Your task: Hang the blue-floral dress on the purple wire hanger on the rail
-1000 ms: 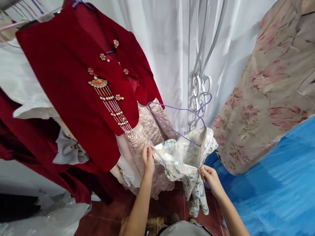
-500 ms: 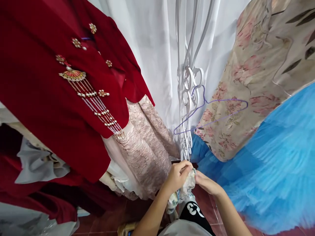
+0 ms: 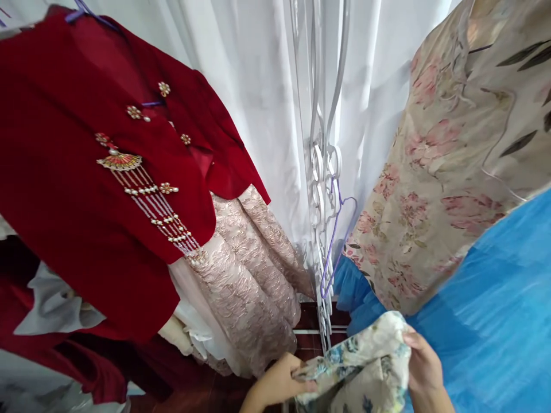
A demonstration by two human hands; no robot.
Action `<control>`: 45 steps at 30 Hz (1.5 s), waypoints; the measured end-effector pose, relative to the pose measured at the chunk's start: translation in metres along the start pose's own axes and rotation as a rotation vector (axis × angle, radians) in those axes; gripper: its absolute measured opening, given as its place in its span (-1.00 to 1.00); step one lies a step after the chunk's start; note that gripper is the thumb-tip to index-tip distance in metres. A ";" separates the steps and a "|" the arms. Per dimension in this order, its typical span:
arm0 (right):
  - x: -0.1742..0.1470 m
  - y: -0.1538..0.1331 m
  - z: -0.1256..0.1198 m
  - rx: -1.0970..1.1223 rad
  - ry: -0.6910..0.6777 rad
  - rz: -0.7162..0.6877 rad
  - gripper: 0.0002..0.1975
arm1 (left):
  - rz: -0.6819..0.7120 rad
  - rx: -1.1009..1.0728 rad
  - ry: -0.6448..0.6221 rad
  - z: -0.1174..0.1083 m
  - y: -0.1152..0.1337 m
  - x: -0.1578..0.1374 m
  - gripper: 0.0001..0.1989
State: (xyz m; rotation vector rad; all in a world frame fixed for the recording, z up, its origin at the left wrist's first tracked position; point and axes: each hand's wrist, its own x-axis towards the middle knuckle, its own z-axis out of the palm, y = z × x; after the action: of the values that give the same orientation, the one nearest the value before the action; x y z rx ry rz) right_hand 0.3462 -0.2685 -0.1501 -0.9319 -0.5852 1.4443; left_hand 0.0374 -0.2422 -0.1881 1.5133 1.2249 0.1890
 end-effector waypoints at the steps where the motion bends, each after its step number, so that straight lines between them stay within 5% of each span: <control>1: 0.003 -0.013 -0.010 -0.019 0.021 -0.054 -0.76 | 0.038 0.033 0.064 -0.004 0.007 -0.001 -0.75; 4: 0.010 -0.048 -0.041 -0.082 0.062 -0.157 -0.75 | 0.270 0.112 0.293 -0.021 0.042 -0.012 -0.89; 8: 0.016 -0.069 -0.083 -0.132 0.030 -0.138 -0.69 | 0.541 0.176 0.628 -0.039 0.090 -0.032 -0.63; 12: 0.022 -0.084 -0.097 -0.298 -0.193 0.024 -0.65 | 0.716 0.191 1.145 -0.045 0.120 -0.031 -0.72; 14: 0.022 -0.095 -0.088 -0.384 -0.331 0.027 -0.64 | 0.727 0.091 1.250 -0.048 0.136 -0.020 -0.65; 19: 0.016 -0.110 -0.067 -0.589 -0.545 0.049 -0.62 | 0.630 -0.193 1.028 -0.045 0.172 0.016 -0.66; 23: 0.010 -0.100 -0.081 -0.572 -0.522 0.093 -0.64 | 0.568 -0.207 1.037 -0.032 0.183 0.019 -0.70; 30: 0.018 -0.074 -0.099 -0.441 -0.306 0.042 -0.63 | 0.600 -0.001 1.045 -0.022 0.190 -0.008 -0.50; 36: 0.064 -0.052 -0.075 -0.221 0.095 -0.053 -0.68 | 0.544 -0.008 1.025 -0.035 0.190 -0.017 -0.59; 40: 0.094 -0.065 -0.044 -0.304 0.100 -0.248 -0.78 | 0.526 -0.128 0.911 -0.062 0.195 -0.026 -0.80; 43: 0.111 -0.090 -0.017 -0.614 0.051 -0.471 -0.82 | 0.513 -0.310 0.704 -0.087 0.196 -0.030 -0.78; 45: 0.126 -0.106 -0.003 -0.777 0.162 -0.644 -0.70 | 0.482 -0.401 0.543 -0.100 0.197 -0.028 -0.74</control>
State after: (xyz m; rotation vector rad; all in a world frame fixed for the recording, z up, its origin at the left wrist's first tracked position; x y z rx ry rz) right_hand 0.4192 -0.1341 -0.0900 -1.2800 -1.2327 0.5365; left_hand 0.0700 -0.1680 0.0192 1.4126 1.1142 1.1573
